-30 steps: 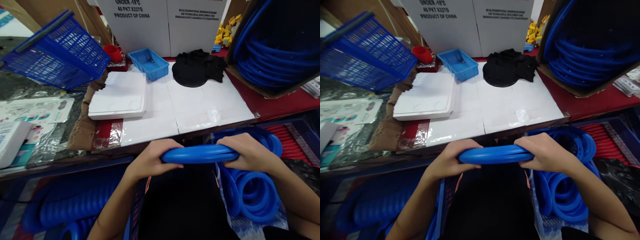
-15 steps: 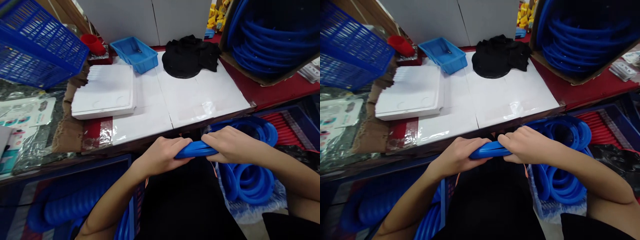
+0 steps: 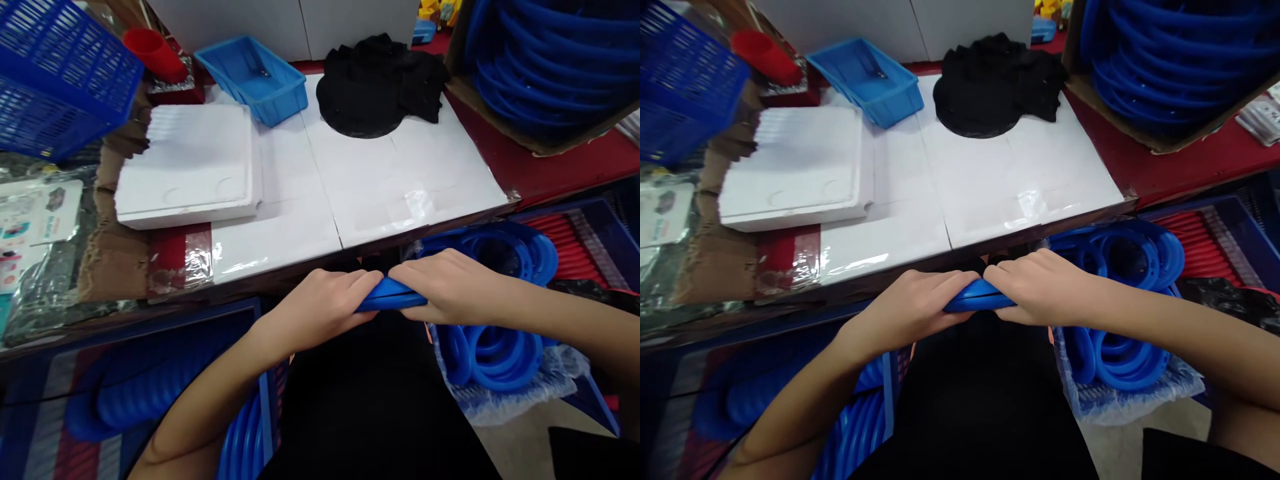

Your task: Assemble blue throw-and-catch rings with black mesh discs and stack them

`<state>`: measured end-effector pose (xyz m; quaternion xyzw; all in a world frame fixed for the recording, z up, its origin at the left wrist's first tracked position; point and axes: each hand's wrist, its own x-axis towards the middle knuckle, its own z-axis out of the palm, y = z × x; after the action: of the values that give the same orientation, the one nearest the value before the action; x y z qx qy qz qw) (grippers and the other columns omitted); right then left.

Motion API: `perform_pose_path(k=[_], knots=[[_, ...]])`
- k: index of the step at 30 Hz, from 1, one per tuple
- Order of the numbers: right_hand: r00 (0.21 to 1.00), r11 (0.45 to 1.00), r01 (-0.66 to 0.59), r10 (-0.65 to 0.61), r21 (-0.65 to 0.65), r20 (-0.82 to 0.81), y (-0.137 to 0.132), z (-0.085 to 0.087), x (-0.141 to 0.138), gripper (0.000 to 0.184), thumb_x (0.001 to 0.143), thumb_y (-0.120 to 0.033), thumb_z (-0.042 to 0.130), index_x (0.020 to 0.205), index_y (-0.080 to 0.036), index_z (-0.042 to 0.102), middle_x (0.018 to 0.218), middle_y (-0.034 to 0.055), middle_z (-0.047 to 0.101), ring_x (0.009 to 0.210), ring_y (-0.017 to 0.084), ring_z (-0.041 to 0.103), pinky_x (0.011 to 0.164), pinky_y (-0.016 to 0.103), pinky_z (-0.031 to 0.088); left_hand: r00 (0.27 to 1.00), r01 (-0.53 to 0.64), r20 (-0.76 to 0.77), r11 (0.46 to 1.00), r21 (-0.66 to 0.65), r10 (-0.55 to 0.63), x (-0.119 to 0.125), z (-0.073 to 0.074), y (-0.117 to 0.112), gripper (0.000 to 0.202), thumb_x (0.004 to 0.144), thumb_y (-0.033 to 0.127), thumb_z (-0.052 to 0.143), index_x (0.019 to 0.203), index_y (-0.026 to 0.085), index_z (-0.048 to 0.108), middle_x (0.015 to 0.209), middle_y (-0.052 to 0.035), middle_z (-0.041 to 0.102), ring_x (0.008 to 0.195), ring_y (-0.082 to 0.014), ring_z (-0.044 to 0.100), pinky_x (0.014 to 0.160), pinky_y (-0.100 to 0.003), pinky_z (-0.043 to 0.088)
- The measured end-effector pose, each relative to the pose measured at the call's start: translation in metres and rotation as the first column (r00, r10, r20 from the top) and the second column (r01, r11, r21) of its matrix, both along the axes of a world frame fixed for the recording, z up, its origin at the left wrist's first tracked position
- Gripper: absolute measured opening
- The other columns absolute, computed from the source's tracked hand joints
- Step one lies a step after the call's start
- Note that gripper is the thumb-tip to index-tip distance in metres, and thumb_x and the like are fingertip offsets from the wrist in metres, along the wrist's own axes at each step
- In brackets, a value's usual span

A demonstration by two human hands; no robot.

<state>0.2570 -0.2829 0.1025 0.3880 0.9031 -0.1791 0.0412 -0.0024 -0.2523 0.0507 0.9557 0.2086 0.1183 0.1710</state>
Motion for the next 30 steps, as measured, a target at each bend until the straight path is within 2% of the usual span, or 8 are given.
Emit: perform_pose_path(k=[5,13,16,19,21,24,27,30], knots=[[0.996,0.999,-0.016,0.018,0.032,-0.086,-0.013,0.014,0.007,0.024,0.096,-0.032,0.076,0.11,-0.018,0.06,0.091,0.0058,0.073,0.073,0.021,0.067,0.061,0.03,0.035,0.995,0.057,0.088,0.997,-0.048,-0.052,-0.015,0.013,0.0,0.028,0.107,0.033,0.062,0.13,0.017,0.059,0.102,-0.0052,0.079,0.078,-0.0192,0.074,0.068,-0.029,0.05],[0.999,1.0,0.003,-0.003,0.0,0.047,-0.014,0.025,-0.01,0.017,0.095,-0.031,0.072,0.094,-0.019,0.06,0.071,0.0009,0.067,0.055,0.016,0.053,0.056,0.032,0.017,0.999,0.047,0.015,0.978,-0.203,-0.045,0.004,0.026,0.0,0.009,0.099,0.023,0.062,0.104,0.019,0.068,0.081,0.0001,0.074,0.064,-0.0151,0.067,0.059,-0.026,0.045],[0.999,1.0,0.021,-0.021,0.012,-0.038,-0.014,0.016,-0.003,0.017,0.094,-0.03,0.072,0.102,-0.019,0.063,0.08,0.0031,0.073,0.062,0.017,0.059,0.057,0.031,0.023,0.997,0.032,0.069,0.983,-0.182,-0.02,-0.005,0.026,0.0,0.013,0.101,0.024,0.063,0.111,0.02,0.07,0.087,-0.0012,0.077,0.067,-0.0149,0.071,0.063,-0.025,0.05],[0.982,0.996,0.088,-0.081,0.033,-0.169,-0.014,0.009,0.019,0.034,0.092,-0.031,0.074,0.122,-0.02,0.063,0.099,0.0071,0.077,0.081,0.023,0.069,0.065,0.03,0.039,0.975,-0.027,0.213,0.988,-0.149,0.059,-0.036,0.023,0.004,0.022,0.102,0.028,0.068,0.123,0.023,0.071,0.102,-0.0033,0.082,0.081,-0.0177,0.078,0.075,-0.026,0.059],[0.953,0.986,0.164,-0.153,0.022,-0.262,-0.014,0.006,0.037,0.042,0.09,-0.03,0.075,0.128,-0.021,0.062,0.108,0.0079,0.076,0.091,0.026,0.071,0.074,0.033,0.047,0.935,-0.057,0.334,0.979,-0.195,0.121,-0.062,0.017,0.012,0.029,0.1,0.031,0.073,0.128,0.026,0.072,0.108,-0.0035,0.083,0.088,-0.0199,0.081,0.082,-0.028,0.063],[0.902,0.976,0.219,-0.203,-0.003,-0.381,-0.015,0.002,0.053,0.032,0.09,-0.027,0.073,0.12,-0.023,0.063,0.107,0.0062,0.076,0.093,0.025,0.072,0.08,0.034,0.052,0.904,0.003,0.406,0.948,-0.317,0.133,-0.083,0.009,0.023,0.035,0.098,0.035,0.076,0.131,0.025,0.073,0.115,-0.0064,0.084,0.097,-0.0227,0.082,0.087,-0.029,0.066],[0.911,0.978,0.205,-0.177,0.035,-0.371,-0.018,-0.002,0.049,0.024,0.089,-0.025,0.071,0.112,-0.022,0.064,0.096,0.0031,0.076,0.083,0.022,0.073,0.073,0.032,0.049,0.944,0.068,0.326,0.941,-0.33,0.046,-0.069,0.007,0.025,0.045,0.099,0.035,0.076,0.14,0.023,0.067,0.124,-0.0101,0.081,0.105,-0.0231,0.081,0.093,-0.029,0.065],[0.949,0.983,0.161,-0.13,0.086,-0.289,-0.022,-0.004,0.039,0.02,0.091,-0.025,0.07,0.11,-0.02,0.065,0.088,0.0013,0.075,0.073,0.02,0.072,0.062,0.03,0.042,0.967,0.074,0.255,0.976,-0.207,-0.019,-0.035,0.009,0.013,0.059,0.099,0.044,0.077,0.149,0.019,0.058,0.12,-0.0112,0.081,0.099,-0.022,0.081,0.087,-0.029,0.064]])
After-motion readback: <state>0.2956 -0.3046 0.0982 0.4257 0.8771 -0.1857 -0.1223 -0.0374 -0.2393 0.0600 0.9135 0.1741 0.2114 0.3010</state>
